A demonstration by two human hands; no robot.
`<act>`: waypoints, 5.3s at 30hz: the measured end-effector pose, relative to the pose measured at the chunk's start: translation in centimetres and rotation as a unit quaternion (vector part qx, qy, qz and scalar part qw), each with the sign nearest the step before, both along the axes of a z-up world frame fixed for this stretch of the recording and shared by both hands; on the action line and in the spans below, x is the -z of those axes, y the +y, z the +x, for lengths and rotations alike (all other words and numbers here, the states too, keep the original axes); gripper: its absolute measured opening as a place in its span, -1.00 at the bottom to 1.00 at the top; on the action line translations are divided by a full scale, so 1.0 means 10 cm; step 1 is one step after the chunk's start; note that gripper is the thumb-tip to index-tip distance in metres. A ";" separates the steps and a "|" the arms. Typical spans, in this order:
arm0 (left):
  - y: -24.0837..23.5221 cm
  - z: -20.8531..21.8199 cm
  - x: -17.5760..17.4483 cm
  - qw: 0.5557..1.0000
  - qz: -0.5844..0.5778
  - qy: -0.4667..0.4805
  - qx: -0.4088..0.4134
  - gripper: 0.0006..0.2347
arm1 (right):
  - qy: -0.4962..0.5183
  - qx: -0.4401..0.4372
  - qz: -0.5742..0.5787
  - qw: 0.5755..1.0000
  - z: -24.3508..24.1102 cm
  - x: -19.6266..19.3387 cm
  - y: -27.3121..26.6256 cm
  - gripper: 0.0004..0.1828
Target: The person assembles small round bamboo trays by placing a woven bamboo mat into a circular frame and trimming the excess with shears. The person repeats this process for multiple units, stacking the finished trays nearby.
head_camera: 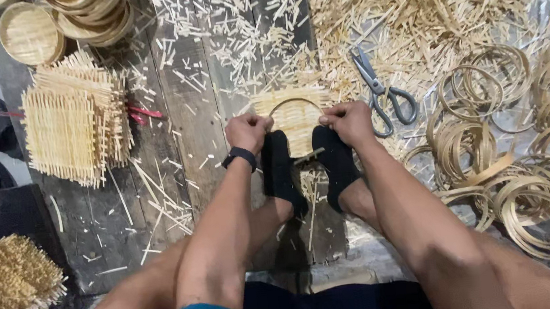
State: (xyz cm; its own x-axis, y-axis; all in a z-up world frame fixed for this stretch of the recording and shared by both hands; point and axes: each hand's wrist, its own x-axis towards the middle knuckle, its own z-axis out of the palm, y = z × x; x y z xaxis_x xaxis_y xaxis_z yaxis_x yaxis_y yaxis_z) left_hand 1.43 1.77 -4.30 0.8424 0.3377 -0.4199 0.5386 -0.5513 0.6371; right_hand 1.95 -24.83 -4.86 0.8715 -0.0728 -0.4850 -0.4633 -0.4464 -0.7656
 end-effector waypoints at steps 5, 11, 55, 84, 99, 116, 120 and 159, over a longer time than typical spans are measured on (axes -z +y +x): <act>0.10 0.10 -0.08 0.996 -0.093 0.013 0.006 -0.79 | 0.054 -0.033 0.068 0.996 0.16 -0.03 -0.09 -0.75; -0.01 0.41 -0.25 0.954 0.140 -0.156 0.212 -0.77 | 0.044 0.163 0.015 0.985 -0.54 -0.40 0.46 -0.84; -0.51 0.00 -0.61 0.891 0.102 -0.155 0.415 -0.88 | 0.153 -0.219 -0.330 0.905 0.50 -1.55 -2.11 -0.62; -0.67 -0.33 -0.37 0.977 0.068 -0.171 0.110 -0.31 | 0.226 -0.228 -0.136 0.937 0.87 0.49 -1.91 -0.65; -0.70 -0.26 -0.02 0.943 0.033 -0.262 0.201 -0.46 | -0.006 0.138 0.198 0.970 -0.59 -0.82 -0.36 -0.68; -0.91 -0.23 -0.26 0.965 -0.008 -0.245 0.092 -0.47 | -0.197 -0.266 -0.356 0.874 -0.14 -0.29 -0.76 -0.35; -0.97 -0.23 -0.30 0.964 0.012 -0.243 0.105 -0.48 | -0.128 -0.302 -0.397 0.857 0.01 -0.08 -0.77 -0.54; -0.54 0.09 -0.39 0.905 -0.056 -0.156 0.391 -0.48 | -0.090 -0.413 -0.426 0.800 0.38 -0.20 -0.98 -0.42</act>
